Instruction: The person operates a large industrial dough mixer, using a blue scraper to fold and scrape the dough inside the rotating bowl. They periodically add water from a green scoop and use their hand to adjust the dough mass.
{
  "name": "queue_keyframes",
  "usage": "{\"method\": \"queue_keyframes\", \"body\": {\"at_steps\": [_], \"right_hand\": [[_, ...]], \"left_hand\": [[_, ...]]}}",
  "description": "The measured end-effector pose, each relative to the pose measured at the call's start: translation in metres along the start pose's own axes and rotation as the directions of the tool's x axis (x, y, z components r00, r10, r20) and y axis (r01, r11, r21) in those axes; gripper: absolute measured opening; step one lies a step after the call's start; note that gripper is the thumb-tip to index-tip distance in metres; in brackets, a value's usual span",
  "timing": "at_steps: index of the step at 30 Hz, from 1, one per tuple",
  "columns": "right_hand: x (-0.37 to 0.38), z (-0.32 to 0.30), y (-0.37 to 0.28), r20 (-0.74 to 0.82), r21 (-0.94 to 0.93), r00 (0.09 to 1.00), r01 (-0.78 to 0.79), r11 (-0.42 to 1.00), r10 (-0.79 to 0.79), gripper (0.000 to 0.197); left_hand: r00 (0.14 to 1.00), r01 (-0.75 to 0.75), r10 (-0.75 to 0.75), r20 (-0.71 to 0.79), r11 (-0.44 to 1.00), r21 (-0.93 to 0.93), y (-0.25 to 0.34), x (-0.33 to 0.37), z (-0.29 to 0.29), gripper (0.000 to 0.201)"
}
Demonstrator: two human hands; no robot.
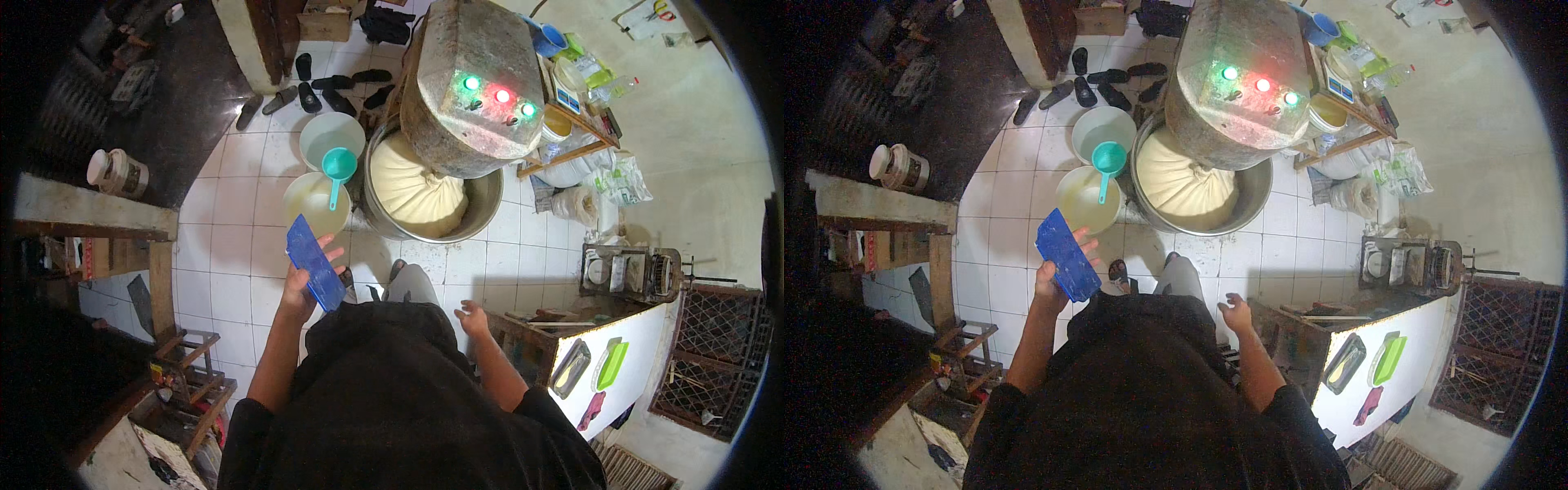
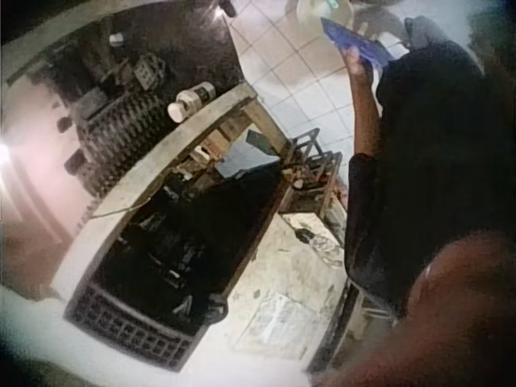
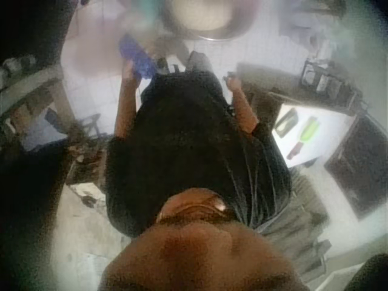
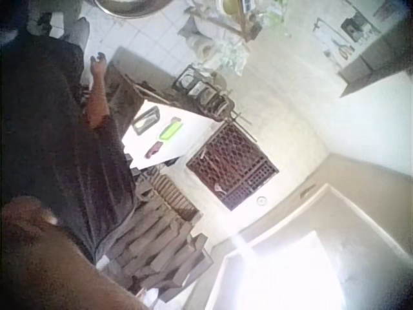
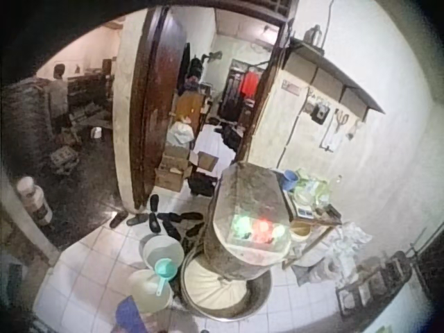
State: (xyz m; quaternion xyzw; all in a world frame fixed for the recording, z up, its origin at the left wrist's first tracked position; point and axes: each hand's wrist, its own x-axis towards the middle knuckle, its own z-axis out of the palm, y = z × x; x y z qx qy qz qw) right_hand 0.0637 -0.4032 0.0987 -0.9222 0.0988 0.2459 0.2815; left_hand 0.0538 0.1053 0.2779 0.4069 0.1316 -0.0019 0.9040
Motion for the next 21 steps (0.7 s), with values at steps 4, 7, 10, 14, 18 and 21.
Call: {"method": "queue_keyframes", "body": {"at_steps": [4,7,10,14,18,21], "right_hand": [[0.026,-0.006,-0.018,-0.027,0.029,0.995,0.092,0.995,-0.092,0.051],[0.030,-0.016,-0.059,0.111,0.037,0.994,0.008,0.999,-0.012,0.051],[0.040,-0.016,-0.066,0.188,-0.004,0.982,-0.004,1.000,0.005,0.053],[0.065,-0.019,-0.090,0.278,0.076,0.960,0.018,0.997,-0.038,0.048],[0.110,0.018,-0.107,0.470,0.138,0.881,-0.017,0.990,-0.050,0.042],[0.141,0.063,-0.094,0.512,0.237,0.857,-0.072,0.969,-0.062,0.043]], "left_hand": [[0.998,0.056,-0.056,-0.023,0.998,-0.009,-0.004,-0.001,0.001,0.119],[0.989,0.130,-0.137,-0.062,0.987,-0.097,-0.003,0.003,0.003,0.121],[0.976,0.118,-0.151,-0.155,0.971,-0.209,-0.019,0.015,0.008,0.125],[0.953,0.126,-0.189,-0.235,0.958,-0.257,-0.049,0.030,0.004,0.128],[0.911,0.176,-0.271,-0.311,0.938,-0.299,-0.102,0.043,-0.022,0.129],[0.871,0.183,-0.311,-0.380,0.924,-0.336,-0.143,0.051,-0.043,0.129]]}}
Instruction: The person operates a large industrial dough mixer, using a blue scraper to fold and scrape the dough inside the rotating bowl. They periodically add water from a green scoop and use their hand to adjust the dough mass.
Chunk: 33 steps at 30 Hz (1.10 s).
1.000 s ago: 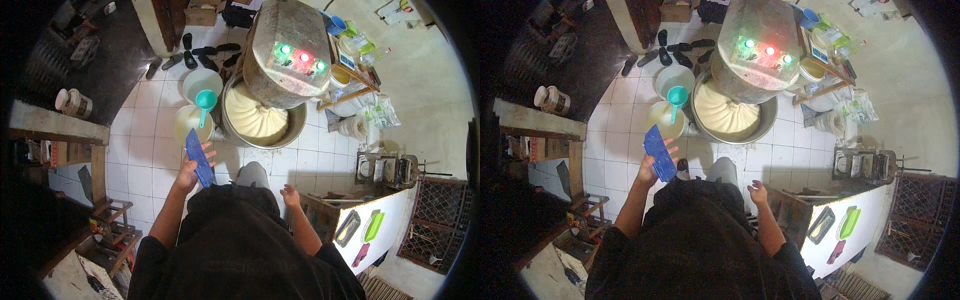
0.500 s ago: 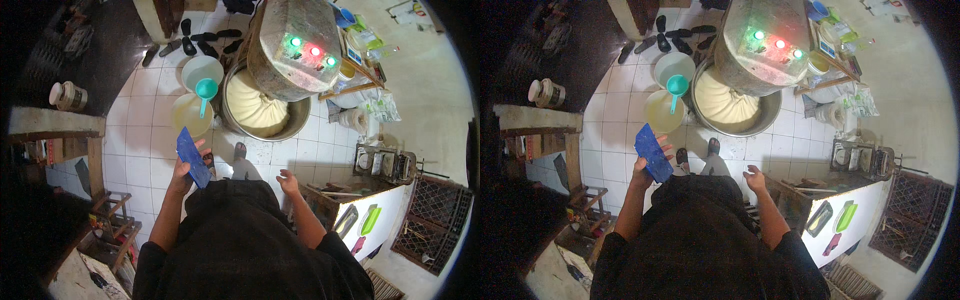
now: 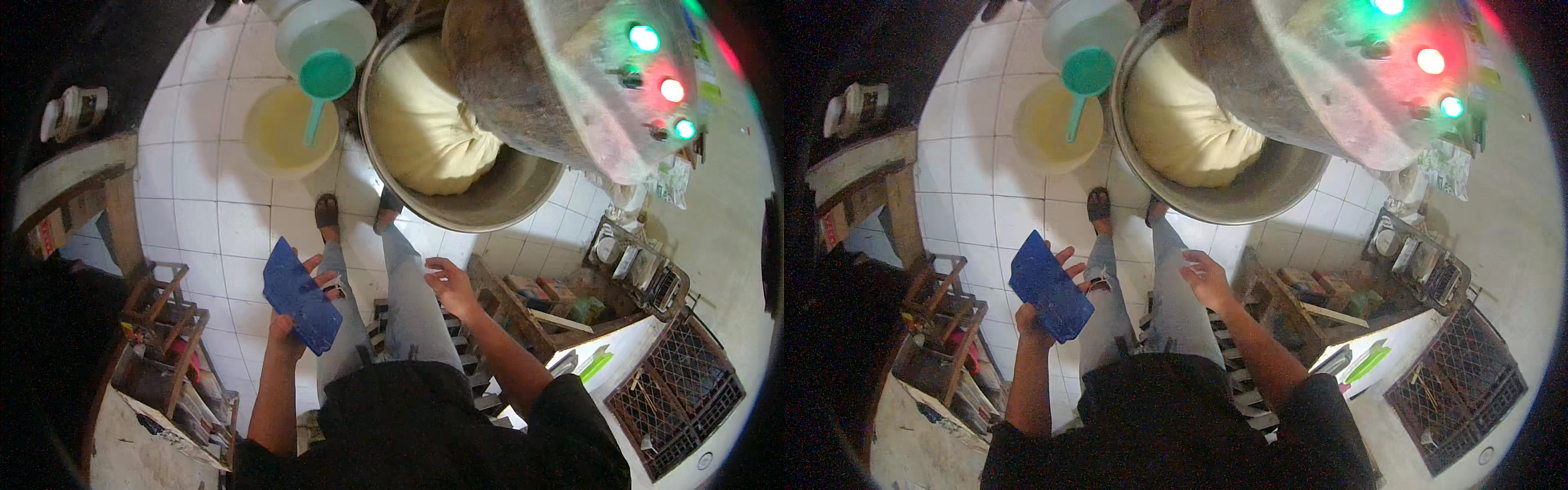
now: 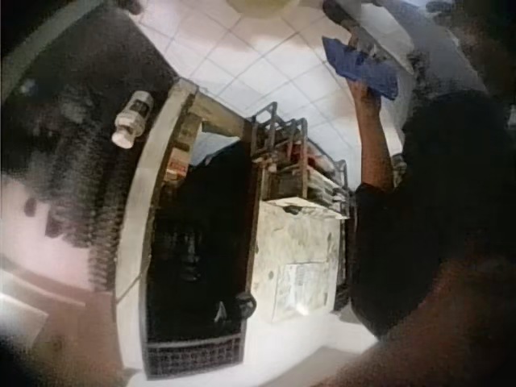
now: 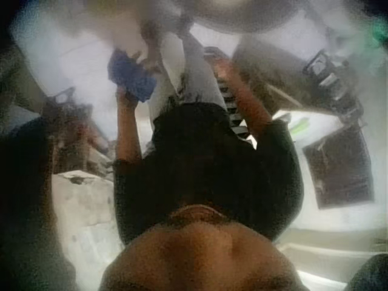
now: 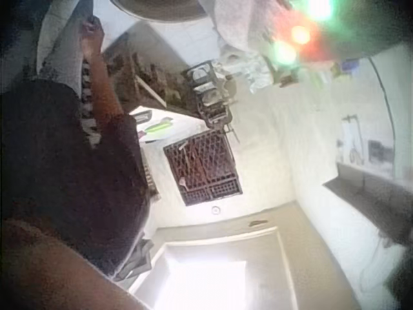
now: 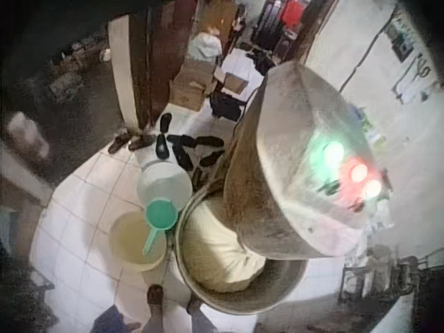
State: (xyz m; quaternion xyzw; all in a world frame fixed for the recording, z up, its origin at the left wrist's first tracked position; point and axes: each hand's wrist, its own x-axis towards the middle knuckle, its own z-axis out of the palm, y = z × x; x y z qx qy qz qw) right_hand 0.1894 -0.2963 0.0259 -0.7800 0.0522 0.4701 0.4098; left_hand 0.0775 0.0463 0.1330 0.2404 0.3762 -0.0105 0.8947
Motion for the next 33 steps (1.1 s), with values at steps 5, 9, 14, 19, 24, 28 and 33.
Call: {"method": "queue_keyframes", "body": {"at_steps": [5,9,14,19,24,28,33], "right_hand": [[0.028,0.046,0.018,0.087,0.071,0.994,-0.077,0.994,0.071,0.038],[0.018,0.064,-0.012,0.183,0.005,0.983,0.004,1.000,-0.005,0.037],[0.028,0.060,-0.035,0.084,0.037,0.994,0.063,0.997,-0.066,0.035],[0.033,0.081,-0.053,-0.055,0.134,0.996,0.082,0.988,-0.075,0.031],[0.023,0.100,-0.066,-0.093,0.214,0.972,0.230,0.949,-0.215,0.029],[0.041,0.068,-0.087,-0.096,-0.067,0.902,0.415,0.907,-0.420,0.022],[0.115,0.007,-0.099,-0.266,-0.144,0.804,0.513,0.846,-0.533,0.022]], "left_hand": [[0.998,-0.021,0.016,-0.068,0.997,-0.076,-0.042,0.040,-0.038,0.126],[0.995,0.015,-0.030,-0.099,0.988,-0.154,-0.078,0.049,-0.081,0.125],[0.990,0.095,-0.113,-0.081,0.975,-0.200,-0.096,0.056,-0.100,0.123],[0.981,0.116,-0.142,-0.132,0.976,-0.186,-0.065,0.049,-0.111,0.134],[0.992,0.059,-0.073,-0.104,0.990,-0.130,-0.042,0.045,-0.135,0.125],[0.992,0.059,-0.071,-0.104,0.991,-0.120,-0.038,0.044,-0.144,0.125],[0.988,0.087,-0.107,-0.111,0.981,-0.175,-0.059,0.043,-0.138,0.121]]}}
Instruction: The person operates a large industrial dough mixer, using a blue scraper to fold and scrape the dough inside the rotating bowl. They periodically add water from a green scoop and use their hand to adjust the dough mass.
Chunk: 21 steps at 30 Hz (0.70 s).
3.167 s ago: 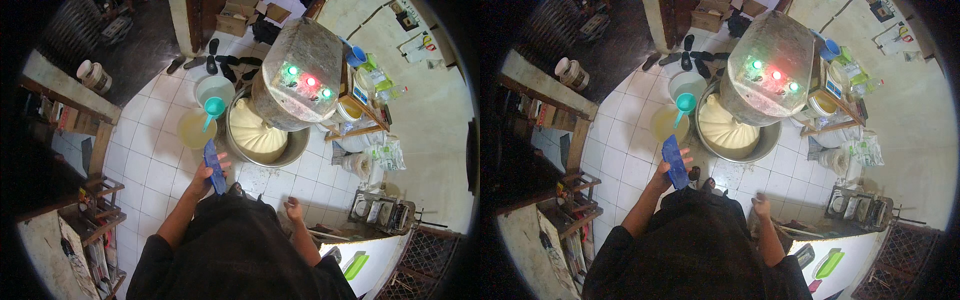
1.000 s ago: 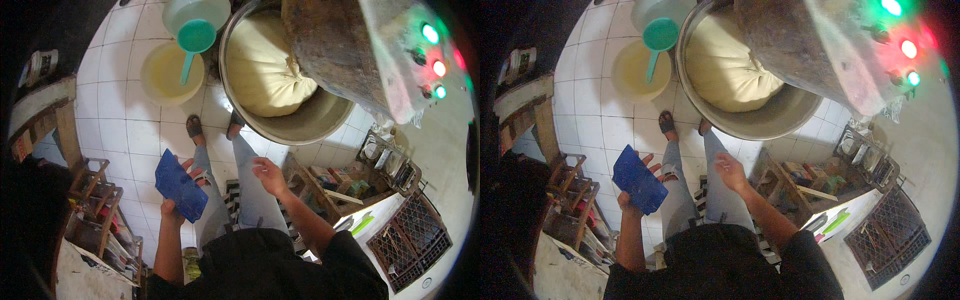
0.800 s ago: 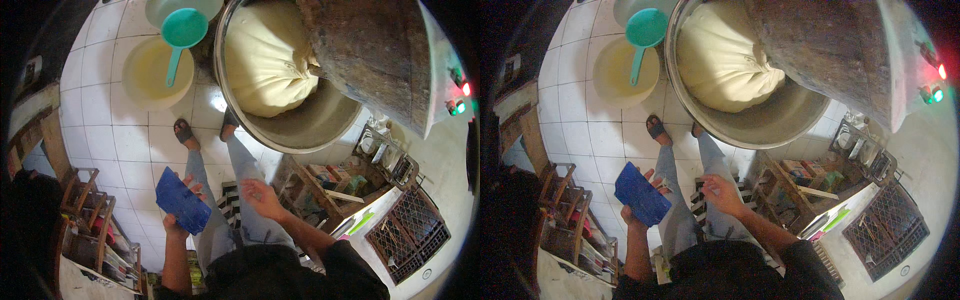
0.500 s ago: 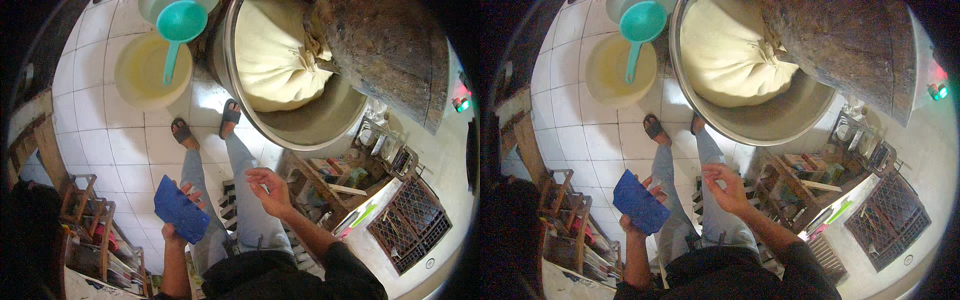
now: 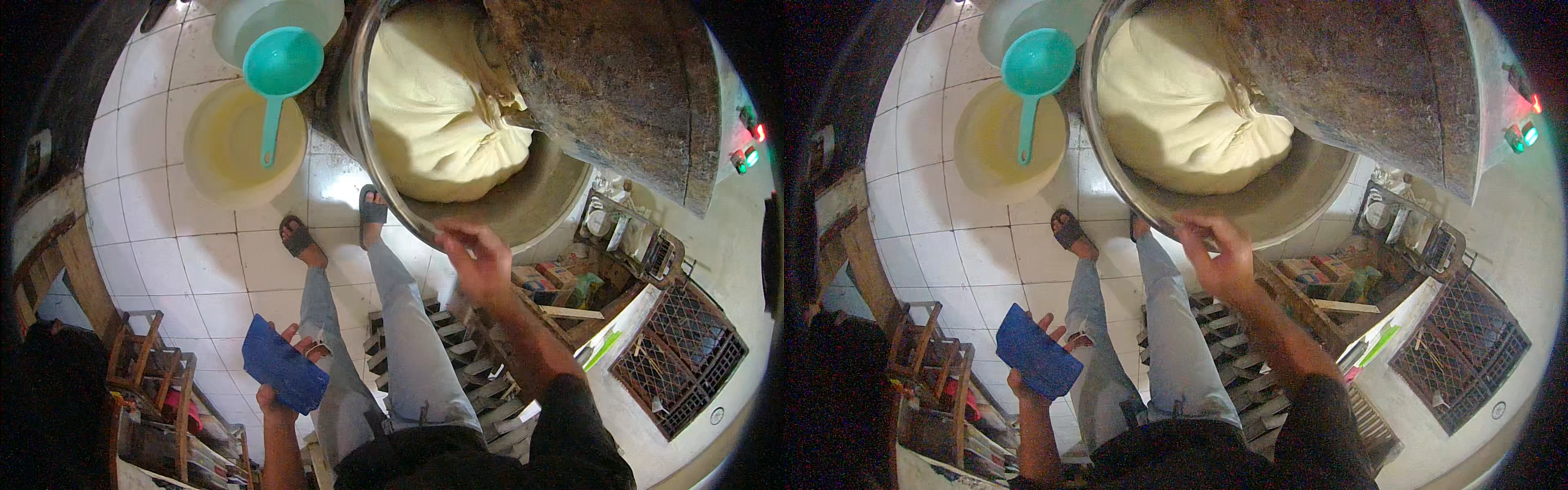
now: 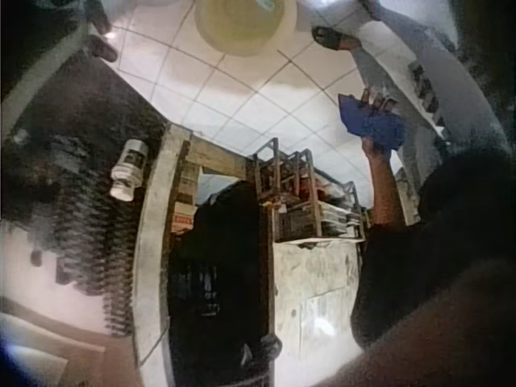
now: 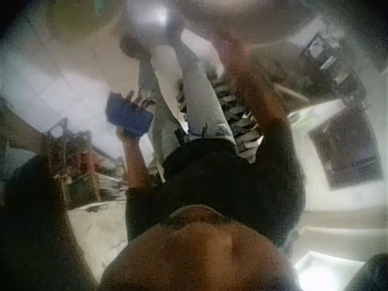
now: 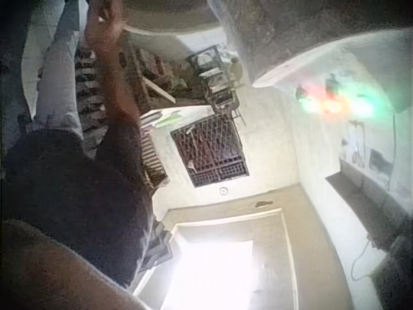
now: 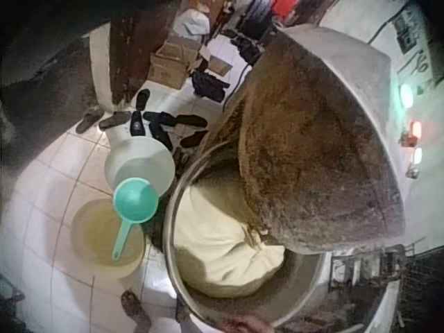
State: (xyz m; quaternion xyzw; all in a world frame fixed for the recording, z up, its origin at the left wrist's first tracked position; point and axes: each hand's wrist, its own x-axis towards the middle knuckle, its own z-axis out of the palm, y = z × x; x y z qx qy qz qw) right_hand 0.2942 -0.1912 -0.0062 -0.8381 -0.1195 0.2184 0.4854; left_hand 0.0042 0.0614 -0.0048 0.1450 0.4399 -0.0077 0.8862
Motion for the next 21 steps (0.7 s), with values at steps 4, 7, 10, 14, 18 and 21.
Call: {"method": "queue_keyframes", "body": {"at_steps": [4,7,10,14,18,21], "right_hand": [[0.054,-0.028,0.045,0.249,-0.318,0.968,0.085,0.944,-0.003,0.034],[0.089,-0.018,0.072,0.446,-0.451,0.892,0.290,0.844,-0.068,0.043],[0.125,0.009,0.120,0.673,-0.571,0.669,0.741,0.353,-0.316,0.052],[0.154,0.045,0.163,0.593,-0.711,0.794,0.593,0.377,-0.131,0.058],[0.180,0.071,0.110,0.513,-0.734,0.822,0.272,0.622,0.246,0.055],[0.163,0.037,0.093,0.556,-0.681,0.767,0.199,0.705,0.320,0.047]], "left_hand": [[0.999,0.036,-0.036,-0.009,0.999,-0.004,-0.014,0.002,0.015,0.121],[1.000,0.016,-0.016,-0.021,1.000,-0.007,-0.022,0.005,0.023,0.120],[0.999,0.012,-0.013,-0.040,1.000,-0.026,-0.029,0.014,0.044,0.122],[0.999,0.030,-0.030,-0.033,0.999,-0.013,-0.049,0.028,0.047,0.122],[0.999,0.033,-0.033,-0.040,0.999,-0.013,-0.065,0.026,0.068,0.124],[0.999,0.032,-0.033,-0.011,0.999,-0.025,-0.069,0.023,0.070,0.124]]}}
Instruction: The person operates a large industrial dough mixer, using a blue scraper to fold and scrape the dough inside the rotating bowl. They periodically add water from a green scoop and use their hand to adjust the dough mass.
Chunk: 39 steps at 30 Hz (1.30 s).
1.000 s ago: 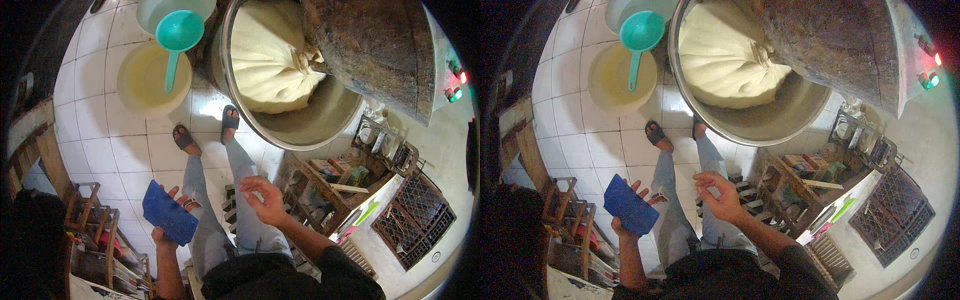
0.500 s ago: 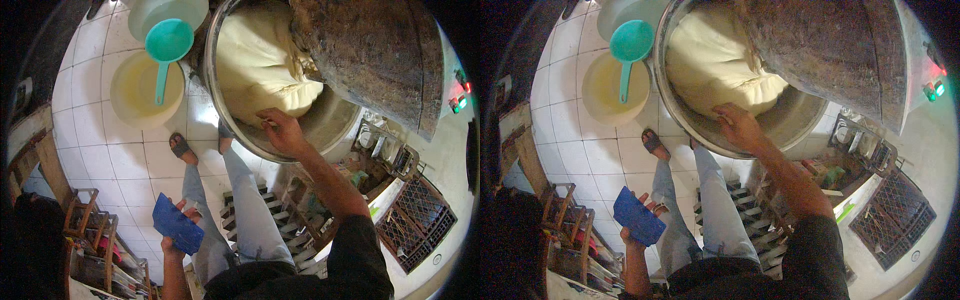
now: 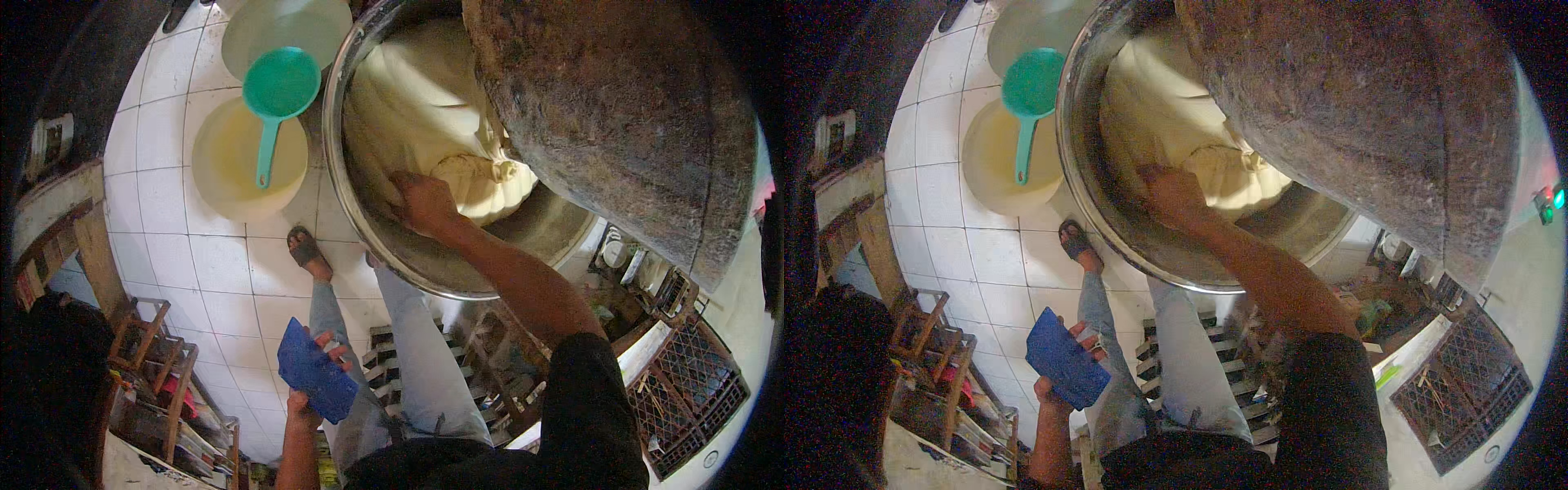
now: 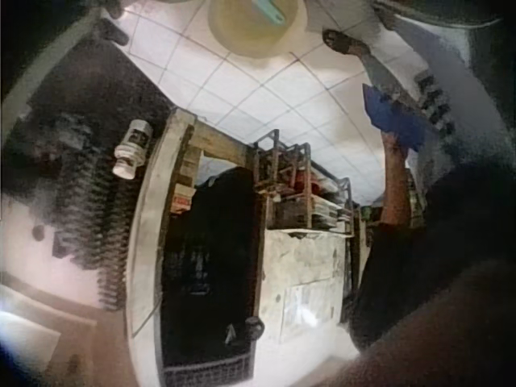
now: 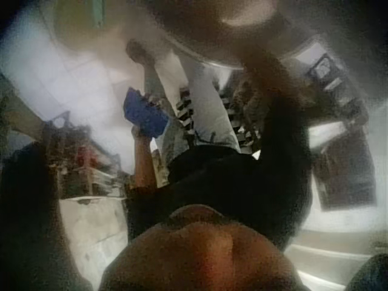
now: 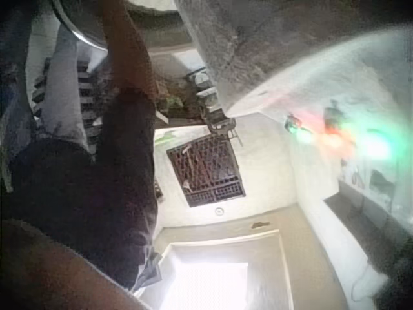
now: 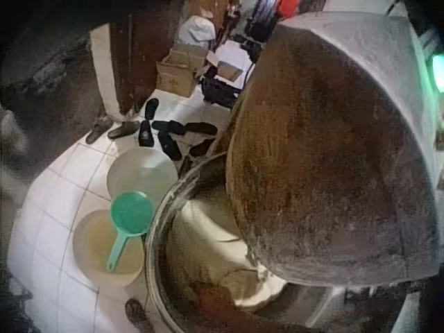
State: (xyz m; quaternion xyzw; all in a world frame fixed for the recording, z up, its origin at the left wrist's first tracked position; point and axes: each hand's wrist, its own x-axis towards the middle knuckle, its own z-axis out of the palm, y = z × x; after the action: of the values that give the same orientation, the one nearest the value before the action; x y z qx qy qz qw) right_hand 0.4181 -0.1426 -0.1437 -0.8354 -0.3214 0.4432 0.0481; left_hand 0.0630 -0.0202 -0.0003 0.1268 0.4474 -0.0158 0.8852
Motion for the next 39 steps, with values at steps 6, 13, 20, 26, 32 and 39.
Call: {"method": "queue_keyframes", "body": {"at_steps": [6,13,20,26,32,39], "right_hand": [[-0.091,0.008,0.027,-0.376,0.091,0.805,0.526,0.846,-0.460,0.051],[0.035,-0.025,-0.007,-0.062,-0.342,0.977,0.171,0.924,-0.204,0.058],[-0.068,-0.013,0.017,-0.576,-0.288,0.757,0.164,0.943,-0.308,0.039],[-0.031,-0.027,0.069,-0.688,-0.270,0.703,-0.015,0.963,-0.182,0.029],[-0.085,-0.050,0.015,-0.505,0.201,0.862,0.168,0.965,-0.045,0.027],[-0.116,-0.062,-0.048,-0.385,0.438,0.897,0.385,0.813,-0.217,0.026]], "left_hand": [[0.999,0.009,-0.009,-0.031,1.000,-0.006,0.005,0.004,-0.016,0.123],[0.999,0.010,-0.010,-0.034,1.000,0.015,0.009,0.019,-0.011,0.122],[0.997,0.046,-0.044,-0.063,0.998,0.045,0.017,-0.006,-0.027,0.123],[0.999,0.029,-0.030,-0.034,1.000,-0.008,0.025,0.003,-0.022,0.123],[0.998,0.005,-0.008,-0.068,0.999,-0.036,0.019,-0.008,-0.038,0.121],[0.996,0.012,-0.015,-0.085,0.999,-0.033,0.025,-0.006,-0.039,0.120]]}}
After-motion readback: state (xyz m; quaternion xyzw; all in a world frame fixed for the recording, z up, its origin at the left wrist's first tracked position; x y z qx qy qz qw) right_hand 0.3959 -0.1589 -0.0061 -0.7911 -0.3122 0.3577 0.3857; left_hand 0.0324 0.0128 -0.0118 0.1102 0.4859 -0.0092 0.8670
